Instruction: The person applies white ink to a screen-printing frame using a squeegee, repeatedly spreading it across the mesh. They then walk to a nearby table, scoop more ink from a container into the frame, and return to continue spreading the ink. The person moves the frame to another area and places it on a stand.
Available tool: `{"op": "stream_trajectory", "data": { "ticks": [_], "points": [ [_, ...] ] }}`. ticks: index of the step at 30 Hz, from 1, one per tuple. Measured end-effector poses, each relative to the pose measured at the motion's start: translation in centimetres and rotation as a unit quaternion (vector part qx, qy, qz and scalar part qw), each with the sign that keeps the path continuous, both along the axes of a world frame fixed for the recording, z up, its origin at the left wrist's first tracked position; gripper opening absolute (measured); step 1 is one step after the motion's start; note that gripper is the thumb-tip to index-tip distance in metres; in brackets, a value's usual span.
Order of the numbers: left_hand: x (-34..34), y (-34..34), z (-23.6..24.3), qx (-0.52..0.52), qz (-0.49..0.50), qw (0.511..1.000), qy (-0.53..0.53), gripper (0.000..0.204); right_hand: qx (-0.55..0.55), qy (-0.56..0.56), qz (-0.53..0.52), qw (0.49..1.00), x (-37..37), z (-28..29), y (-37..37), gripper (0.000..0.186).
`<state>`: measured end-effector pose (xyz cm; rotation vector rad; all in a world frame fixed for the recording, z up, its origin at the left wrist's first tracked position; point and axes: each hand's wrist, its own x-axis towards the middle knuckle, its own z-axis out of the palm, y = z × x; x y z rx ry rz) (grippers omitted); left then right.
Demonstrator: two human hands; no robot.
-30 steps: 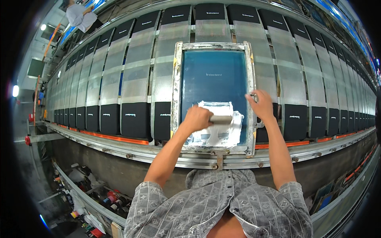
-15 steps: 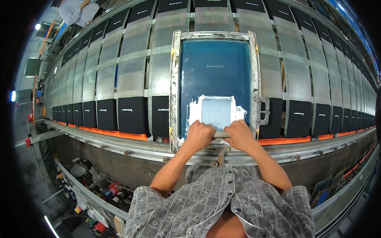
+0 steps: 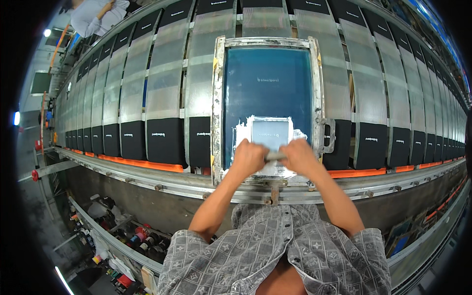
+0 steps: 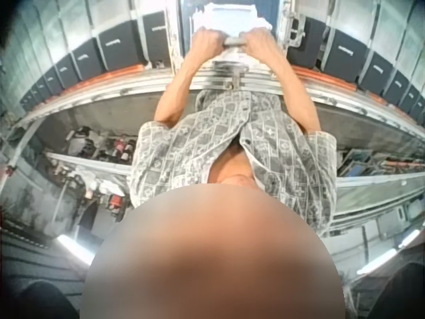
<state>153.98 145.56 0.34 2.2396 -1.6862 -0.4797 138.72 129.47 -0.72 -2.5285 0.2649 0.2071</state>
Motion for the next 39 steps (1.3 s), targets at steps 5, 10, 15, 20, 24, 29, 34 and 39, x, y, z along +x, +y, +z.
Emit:
{"op": "stream_trajectory", "data": {
  "ticks": [5, 10, 15, 20, 24, 29, 34, 39],
  "points": [
    [2.2, -2.2, 2.4, 0.017, -0.024, 1.0, -0.002, 0.008, -0.021, 0.008, 0.026, 0.999, 1.8, 2.4, -1.8, 0.026],
    [8.4, -8.6, 1.4, -0.024, -0.001, 0.998, -0.063, 0.012, -0.031, -0.027, -0.016, 0.999, 8.4, 2.6, -8.3, 0.025],
    [4.6, -4.8, -0.2, -0.002, 0.005, 0.999, -0.046, 0.023, -0.068, -0.039, -0.007, 0.997, 4.8, 0.5, -4.7, 0.022],
    [-1.0, 1.6, 1.1, -0.008, -0.038, 0.999, 0.008, 0.022, 0.112, 0.033, -0.05, 0.992, -1.7, 3.8, 0.0, 0.036],
    [2.7, -1.9, 2.2, -0.018, -0.018, 0.999, -0.029, 0.02, -0.005, -0.219, -0.295, 0.93, -3.3, 2.9, -6.2, 0.036],
    [6.5, -6.5, 2.6, -0.038, 0.005, 0.998, -0.051, 0.023, 0.098, -0.154, -0.531, 0.827, -4.0, -4.9, -10.1, 0.034],
    [-0.2, 0.5, -1.0, -0.202, 0.042, 0.973, -0.107, 0.027, 0.146, -0.144, -0.536, 0.819, -3.9, -3.7, -11.0, 0.032],
    [-4.5, 10.7, 1.8, -0.181, 0.049, 0.975, -0.119, 0.045, 0.164, -0.184, -0.539, 0.806, -0.3, -0.2, -7.4, 0.03]
  ]
}}
